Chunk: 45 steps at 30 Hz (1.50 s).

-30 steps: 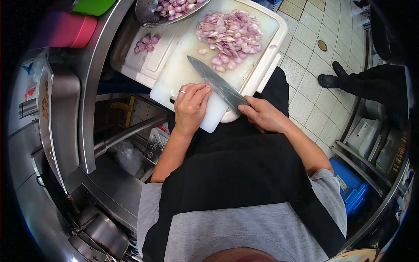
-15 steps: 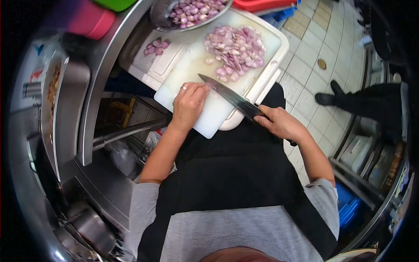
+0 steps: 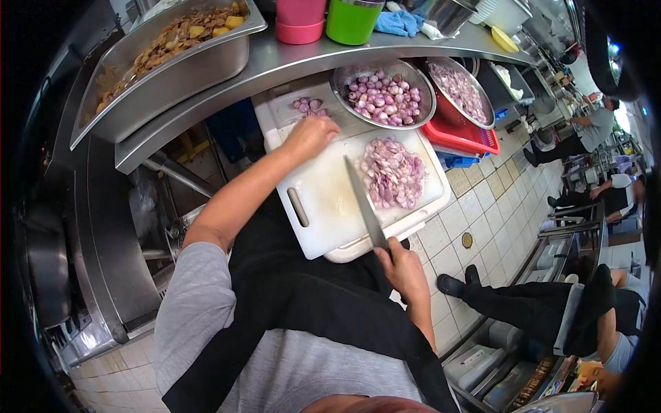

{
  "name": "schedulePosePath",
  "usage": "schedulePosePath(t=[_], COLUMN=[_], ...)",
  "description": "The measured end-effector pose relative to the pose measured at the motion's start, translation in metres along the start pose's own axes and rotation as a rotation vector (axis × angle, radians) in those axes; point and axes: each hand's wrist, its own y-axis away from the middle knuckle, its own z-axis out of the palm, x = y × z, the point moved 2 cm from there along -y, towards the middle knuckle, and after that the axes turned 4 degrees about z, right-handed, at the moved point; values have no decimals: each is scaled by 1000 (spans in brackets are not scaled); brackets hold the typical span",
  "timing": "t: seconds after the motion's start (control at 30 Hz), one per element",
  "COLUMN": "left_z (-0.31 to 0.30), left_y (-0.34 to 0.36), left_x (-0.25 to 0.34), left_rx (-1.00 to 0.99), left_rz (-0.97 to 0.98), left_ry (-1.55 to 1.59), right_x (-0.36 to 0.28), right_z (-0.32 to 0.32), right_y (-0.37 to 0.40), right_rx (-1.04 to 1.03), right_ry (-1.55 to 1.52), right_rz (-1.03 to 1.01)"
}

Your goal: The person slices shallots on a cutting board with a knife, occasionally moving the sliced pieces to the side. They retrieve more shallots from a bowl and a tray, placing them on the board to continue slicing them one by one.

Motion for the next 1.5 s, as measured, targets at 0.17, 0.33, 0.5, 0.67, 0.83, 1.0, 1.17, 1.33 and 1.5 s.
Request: schedulePosePath(t=[0.17, 0.33, 0.5, 0.67, 0.83, 1.0, 1.17, 1.33, 1.5], left_z=[-2, 11, -3, -23, -20, -9, -6, -3, -4], left_y=[-22, -36, -13, 56, 78, 86, 93, 92, 93], left_x=[-44, -52, -20, 64, 79, 90, 103, 98, 92], left_rx=[-85, -224, -40, -399, -190, -99, -104, -70, -33], left_rz=[-23, 9, 3, -129, 9, 100, 77, 79, -71], left_ry=[-314, -407, -232, 307, 0, -95, 43, 80, 184], right_x=[-4, 11, 10, 18, 13, 11, 9, -6, -17], right_z=[3, 3, 8, 18, 18, 20, 17, 10, 12], right_y=[-14, -30, -26, -26, -23, -22, -21, -8, 14], right_rx=[-62, 24, 51, 90, 118, 157, 149, 91, -84], right_ry=[69, 142, 100, 100, 119, 108, 89, 76, 5], right_rz=[-71, 20, 55, 31, 31, 33, 43, -28, -38])
